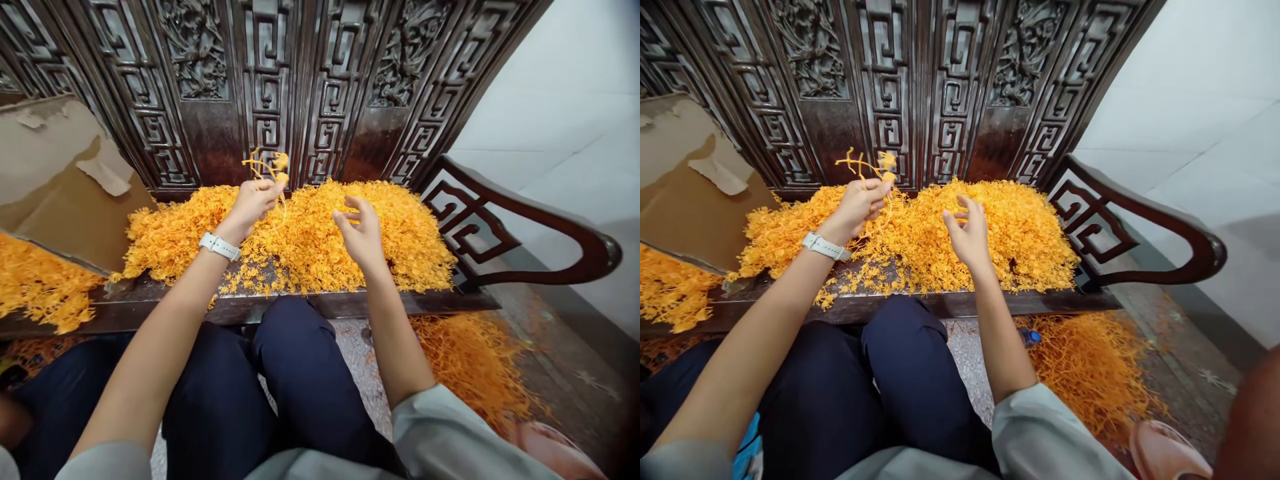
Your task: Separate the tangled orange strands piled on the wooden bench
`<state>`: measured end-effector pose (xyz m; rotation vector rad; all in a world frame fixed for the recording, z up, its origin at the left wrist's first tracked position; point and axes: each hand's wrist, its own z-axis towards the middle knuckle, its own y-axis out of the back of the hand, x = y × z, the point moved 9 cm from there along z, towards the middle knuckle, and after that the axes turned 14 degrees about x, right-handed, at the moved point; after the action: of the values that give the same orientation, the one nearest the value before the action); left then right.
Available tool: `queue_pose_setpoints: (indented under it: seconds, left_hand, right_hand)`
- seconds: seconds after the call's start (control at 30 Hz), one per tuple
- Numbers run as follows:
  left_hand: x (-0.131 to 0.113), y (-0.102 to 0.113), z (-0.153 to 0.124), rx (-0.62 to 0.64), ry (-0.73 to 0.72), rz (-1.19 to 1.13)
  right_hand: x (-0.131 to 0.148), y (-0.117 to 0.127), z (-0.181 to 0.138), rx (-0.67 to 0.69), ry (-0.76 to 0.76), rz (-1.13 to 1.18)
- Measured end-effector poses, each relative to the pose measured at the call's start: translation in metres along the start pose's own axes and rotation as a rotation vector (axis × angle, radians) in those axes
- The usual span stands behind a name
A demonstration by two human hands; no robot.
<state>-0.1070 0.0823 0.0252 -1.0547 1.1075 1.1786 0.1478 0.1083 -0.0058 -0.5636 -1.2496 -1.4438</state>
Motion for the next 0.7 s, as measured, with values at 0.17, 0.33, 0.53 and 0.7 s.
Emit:
queue_pose_setpoints:
  seconds: [0.17, 0.33, 0.53, 0.7]
  left_hand:
    - [0.011, -0.042, -0.007, 0.326, 0.152, 0.064]
    - [0.013, -0.073, -0.012, 0.524, 0.134, 0.094]
    - [0.012, -0.097, -0.02, 0.74, 0.048, 0.238]
    - [0.015, -0.107, -0.022, 0.832, 0.04, 0.238]
  right_hand:
    - [0.055, -0.02, -0.012, 0.223, 0.146, 0.295]
    - [0.063, -0.048, -0.009, 0.416, 0.13, 0.45]
    - [0.046, -0.049, -0.015, 0.223, 0.221, 0.53]
    - [0.021, -0.033, -0.008, 0.043, 0.159, 0.756]
